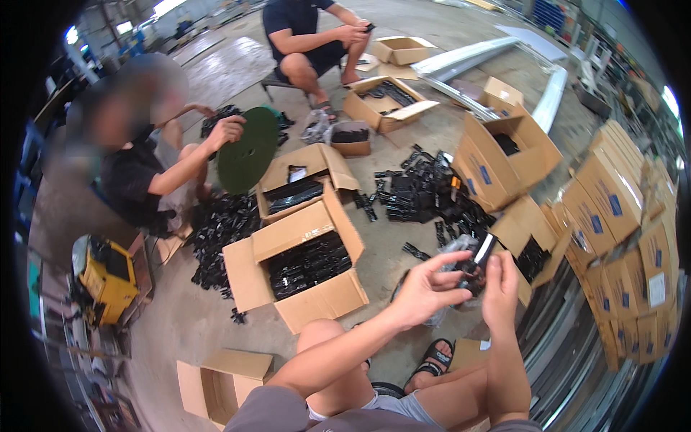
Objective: The person takes black plastic components from one cardboard box and sorts them into a small bag or another box on the floor by hand.
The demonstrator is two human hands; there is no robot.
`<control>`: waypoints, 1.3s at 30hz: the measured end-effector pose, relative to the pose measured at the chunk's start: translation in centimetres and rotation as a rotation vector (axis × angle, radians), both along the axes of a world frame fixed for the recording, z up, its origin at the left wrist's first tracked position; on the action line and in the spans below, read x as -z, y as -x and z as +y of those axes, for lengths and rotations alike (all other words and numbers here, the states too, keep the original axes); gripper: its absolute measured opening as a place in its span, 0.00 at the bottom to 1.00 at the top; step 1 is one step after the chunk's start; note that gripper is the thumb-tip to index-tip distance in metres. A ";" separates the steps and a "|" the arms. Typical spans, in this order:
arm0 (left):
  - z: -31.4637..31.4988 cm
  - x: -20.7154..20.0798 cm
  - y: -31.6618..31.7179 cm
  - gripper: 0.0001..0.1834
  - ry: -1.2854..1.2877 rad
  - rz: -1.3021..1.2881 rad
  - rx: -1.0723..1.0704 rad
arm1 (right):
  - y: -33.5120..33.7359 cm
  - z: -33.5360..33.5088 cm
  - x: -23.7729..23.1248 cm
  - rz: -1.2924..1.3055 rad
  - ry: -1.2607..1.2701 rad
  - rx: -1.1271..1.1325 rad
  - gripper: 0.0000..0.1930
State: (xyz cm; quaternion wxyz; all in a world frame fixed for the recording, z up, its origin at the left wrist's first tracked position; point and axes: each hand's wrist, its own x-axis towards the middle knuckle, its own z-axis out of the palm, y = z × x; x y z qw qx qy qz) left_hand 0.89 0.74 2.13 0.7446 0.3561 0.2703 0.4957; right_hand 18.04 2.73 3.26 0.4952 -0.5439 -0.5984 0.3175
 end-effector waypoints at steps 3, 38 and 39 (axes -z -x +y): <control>-0.1 0.1 -0.4 0.37 0.008 -0.015 0.032 | -0.7 -0.1 0.6 0.019 0.038 0.010 0.20; 0.3 -1.1 0.3 0.39 0.053 0.107 0.004 | -1.8 0.3 -1.5 -0.061 -0.005 -0.035 0.05; 0.3 -1.1 0.3 0.39 0.061 0.112 0.002 | -1.8 0.2 -1.8 -0.081 -0.056 -0.051 0.06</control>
